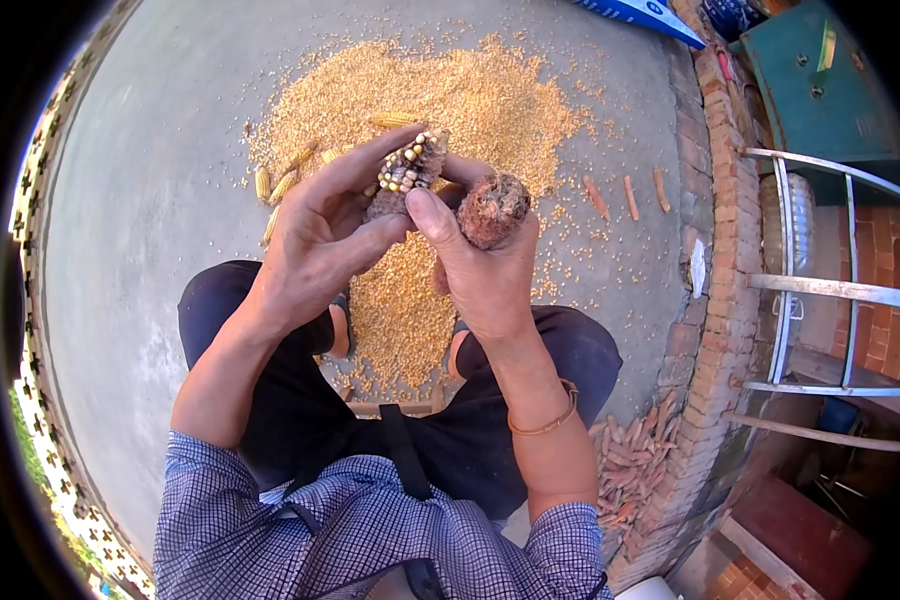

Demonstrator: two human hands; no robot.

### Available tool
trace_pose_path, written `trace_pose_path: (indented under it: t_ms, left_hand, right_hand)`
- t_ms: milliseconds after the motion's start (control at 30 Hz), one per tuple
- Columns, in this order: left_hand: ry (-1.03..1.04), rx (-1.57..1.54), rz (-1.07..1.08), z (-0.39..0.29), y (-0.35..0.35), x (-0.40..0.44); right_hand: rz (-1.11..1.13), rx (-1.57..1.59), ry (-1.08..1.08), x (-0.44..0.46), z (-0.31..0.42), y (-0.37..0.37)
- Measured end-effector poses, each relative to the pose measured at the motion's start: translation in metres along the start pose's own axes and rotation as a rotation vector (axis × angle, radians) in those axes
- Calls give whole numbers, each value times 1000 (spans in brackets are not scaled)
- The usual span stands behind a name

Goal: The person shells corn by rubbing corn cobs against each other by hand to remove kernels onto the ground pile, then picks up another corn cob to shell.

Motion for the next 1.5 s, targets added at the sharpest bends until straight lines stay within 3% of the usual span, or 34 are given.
trace_pose_path:
  t_ms: [633,833,1267,1500]
  left_hand:
    - [-9,-108,-18,2,3,0]
    - [59,137,-47,2,1,-2]
    - [49,24,-70,1,-1,-1]
    - [7,-49,-106,1,-3,-3]
  right_hand:
    - [7,61,22,-1,5,5]
    - [-27,25,6,-3,3,9]
    - [34,70,54,-5,2,12]
    - [77,8,-62,1,10,8]
Point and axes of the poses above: each hand's wrist, its own x-axis towards the middle knuckle, its own y-axis out of the palm, z = x × y, the point moved 8 cm from there along x, towards the middle knuckle, and after that the axes turned 3 degrees about y, right-handed, at the moved point
